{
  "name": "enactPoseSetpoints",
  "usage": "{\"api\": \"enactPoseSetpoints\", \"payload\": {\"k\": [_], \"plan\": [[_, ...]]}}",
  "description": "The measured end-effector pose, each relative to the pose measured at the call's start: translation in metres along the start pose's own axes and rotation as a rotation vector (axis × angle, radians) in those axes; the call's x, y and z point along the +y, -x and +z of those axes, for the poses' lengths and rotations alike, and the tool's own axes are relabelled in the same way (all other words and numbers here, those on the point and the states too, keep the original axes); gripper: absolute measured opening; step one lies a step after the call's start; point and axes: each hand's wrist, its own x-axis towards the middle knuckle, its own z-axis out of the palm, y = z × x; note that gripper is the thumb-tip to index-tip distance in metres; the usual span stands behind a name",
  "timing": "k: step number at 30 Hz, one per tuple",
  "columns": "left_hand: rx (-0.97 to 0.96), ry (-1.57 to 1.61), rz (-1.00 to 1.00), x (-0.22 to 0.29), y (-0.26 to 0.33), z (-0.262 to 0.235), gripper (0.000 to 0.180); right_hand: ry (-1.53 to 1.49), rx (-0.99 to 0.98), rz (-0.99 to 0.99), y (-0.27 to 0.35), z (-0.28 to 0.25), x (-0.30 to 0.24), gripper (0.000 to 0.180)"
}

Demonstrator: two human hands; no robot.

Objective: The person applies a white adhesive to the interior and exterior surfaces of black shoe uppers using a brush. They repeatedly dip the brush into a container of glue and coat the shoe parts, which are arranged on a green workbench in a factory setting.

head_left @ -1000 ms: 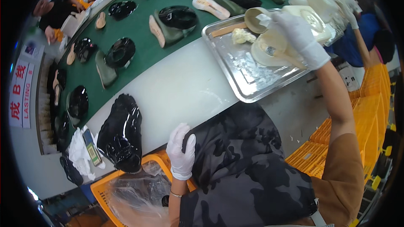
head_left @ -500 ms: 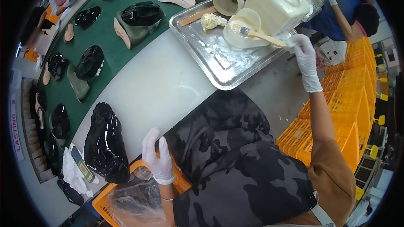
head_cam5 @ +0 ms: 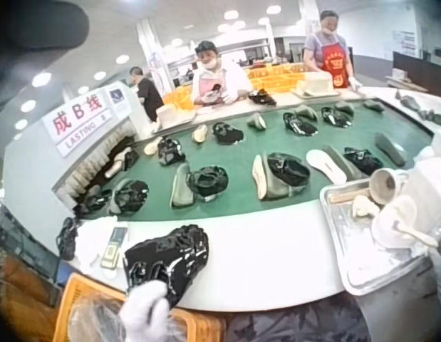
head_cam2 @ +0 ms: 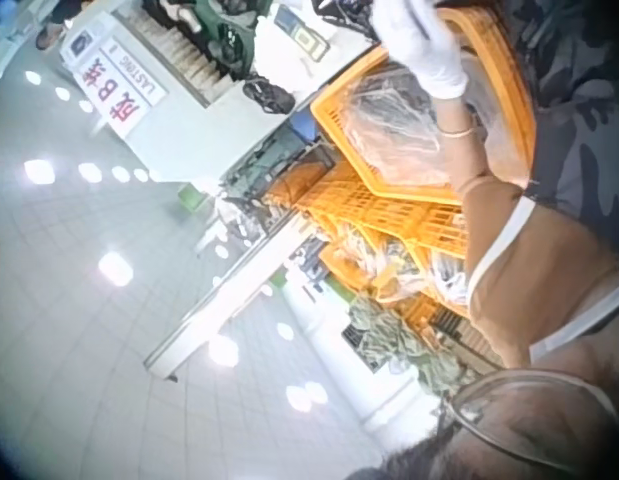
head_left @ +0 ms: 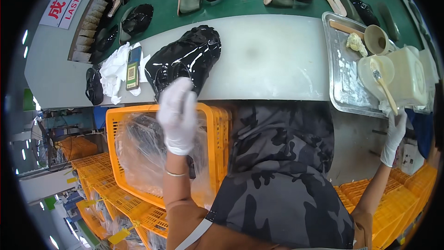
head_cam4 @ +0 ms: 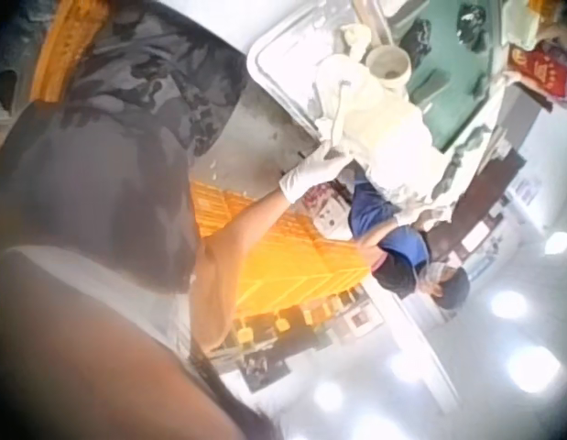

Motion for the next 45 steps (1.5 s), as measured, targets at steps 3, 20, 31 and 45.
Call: {"api": "enactPoseSetpoints", "payload": {"k": [3, 20, 31, 45], "plan": [[-0.155, -0.254, 0.032, -0.02, -0.023, -0.033, 0.035, 0.221, -0.043, -0.244, -0.007, -0.003, -0.026, 0.04], [-0.265, -0.82, 0.24, -0.047, -0.014, -0.031, 0.04, -0.355, 0.131, 0.143, -0.01, -0.05, -0.099, 0.03], [0.124, -0.432, 0.15, 0.001, -0.02, -0.041, 0.054, -0.684, 0.034, 0.177, -0.024, -0.005, -0.146, 0.031], [0.275, 0.311, -0.087, -0.063, -0.024, -0.085, 0.045, -0.355, 0.153, -0.151, -0.049, 0.001, -0.181, 0.025]]}}
